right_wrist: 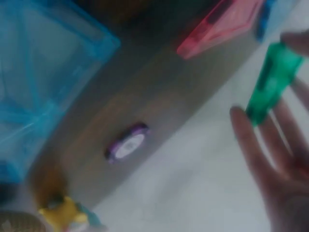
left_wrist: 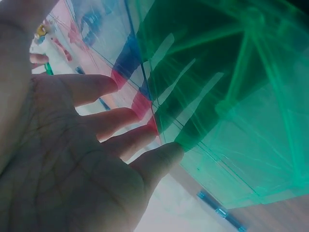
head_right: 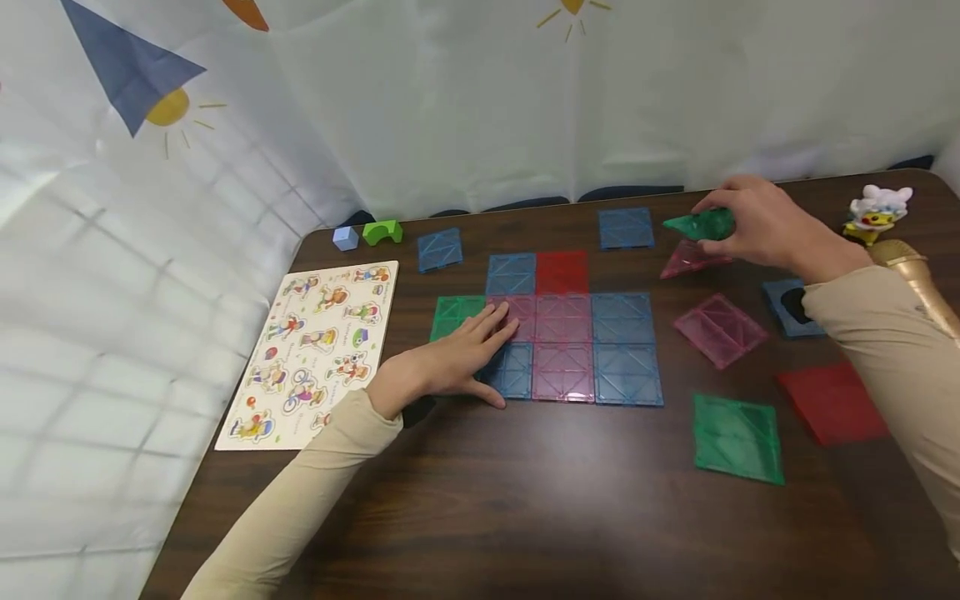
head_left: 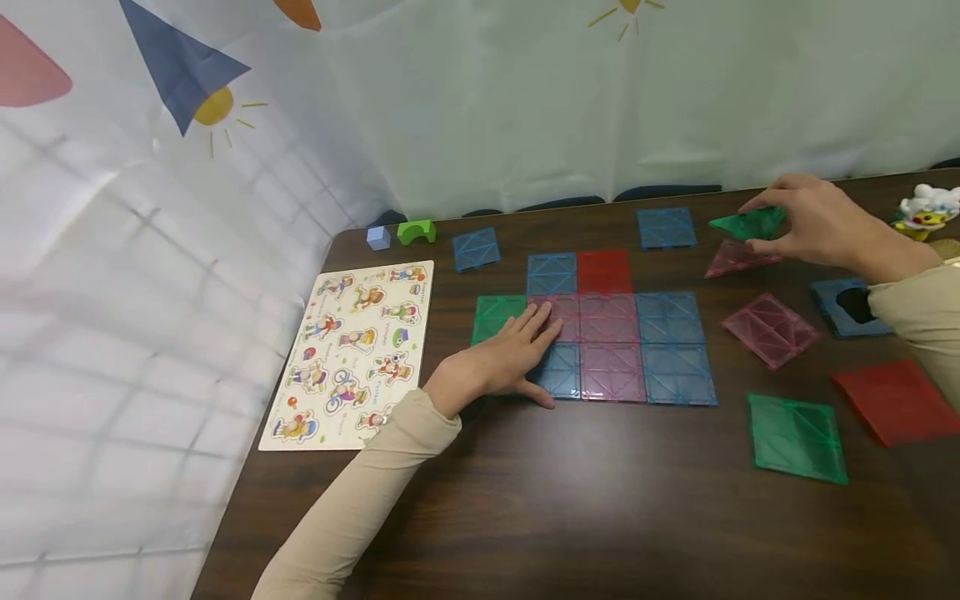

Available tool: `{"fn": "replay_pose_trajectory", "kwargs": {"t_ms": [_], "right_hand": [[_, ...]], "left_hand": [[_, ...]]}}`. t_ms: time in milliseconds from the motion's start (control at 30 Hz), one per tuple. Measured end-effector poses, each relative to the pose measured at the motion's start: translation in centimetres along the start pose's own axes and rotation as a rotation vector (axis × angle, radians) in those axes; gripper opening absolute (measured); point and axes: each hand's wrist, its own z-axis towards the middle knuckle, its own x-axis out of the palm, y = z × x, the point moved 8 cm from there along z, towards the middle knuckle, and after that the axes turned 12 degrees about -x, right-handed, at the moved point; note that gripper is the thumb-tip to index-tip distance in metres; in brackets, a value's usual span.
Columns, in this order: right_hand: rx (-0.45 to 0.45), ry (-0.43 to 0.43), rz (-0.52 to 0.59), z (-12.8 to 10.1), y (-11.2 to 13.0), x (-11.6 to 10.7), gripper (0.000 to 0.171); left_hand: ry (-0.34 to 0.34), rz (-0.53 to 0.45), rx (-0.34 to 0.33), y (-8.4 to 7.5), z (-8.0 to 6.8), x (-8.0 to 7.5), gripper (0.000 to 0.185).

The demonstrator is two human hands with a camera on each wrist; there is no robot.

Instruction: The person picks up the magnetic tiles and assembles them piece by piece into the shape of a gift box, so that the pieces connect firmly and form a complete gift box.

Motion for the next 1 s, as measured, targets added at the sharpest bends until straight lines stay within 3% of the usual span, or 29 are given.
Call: {"fn": "replay_pose_trajectory", "kwargs": {"t_ms": [233, 433, 633, 733, 867, 1000], "right_hand": [[0.145, 0.053, 0.018, 0.6, -3.1, 1.2, 0.045], [0.182, 0.106, 0.047, 0.3, -4.2, 2.6, 0.043], [0.205, 0.174, 0.082, -0.4, -3.8, 2.9, 0.038], [0.169, 0.198, 0.075, -0.7, -2.5, 2.5, 0.035], [0.035, 0.213, 0.051, -1.4, 0.5, 1.9, 0.031], [-0.036, 0.256, 0.073, -3.6, 3.4, 2.1, 0.047]], "left_hand": [[-0.004, -0.006, 0.004, -0.1, -0.1, 0.0, 0.111], [-0.009, -0.004, 0.002, -0.1, -0.1, 0.0, 0.112], [-0.008, -0.002, 0.001, -0.2, -0.2, 0.1, 0.112], [-0.009, -0.010, 0.006, -0.1, -0.1, 0.1, 0.111], [-0.008, -0.028, 0.009, 0.0, -0.1, 0.2, 0.110], [-0.009, -0.034, 0.007, 0.0, 0.0, 0.1, 0.111]]}}
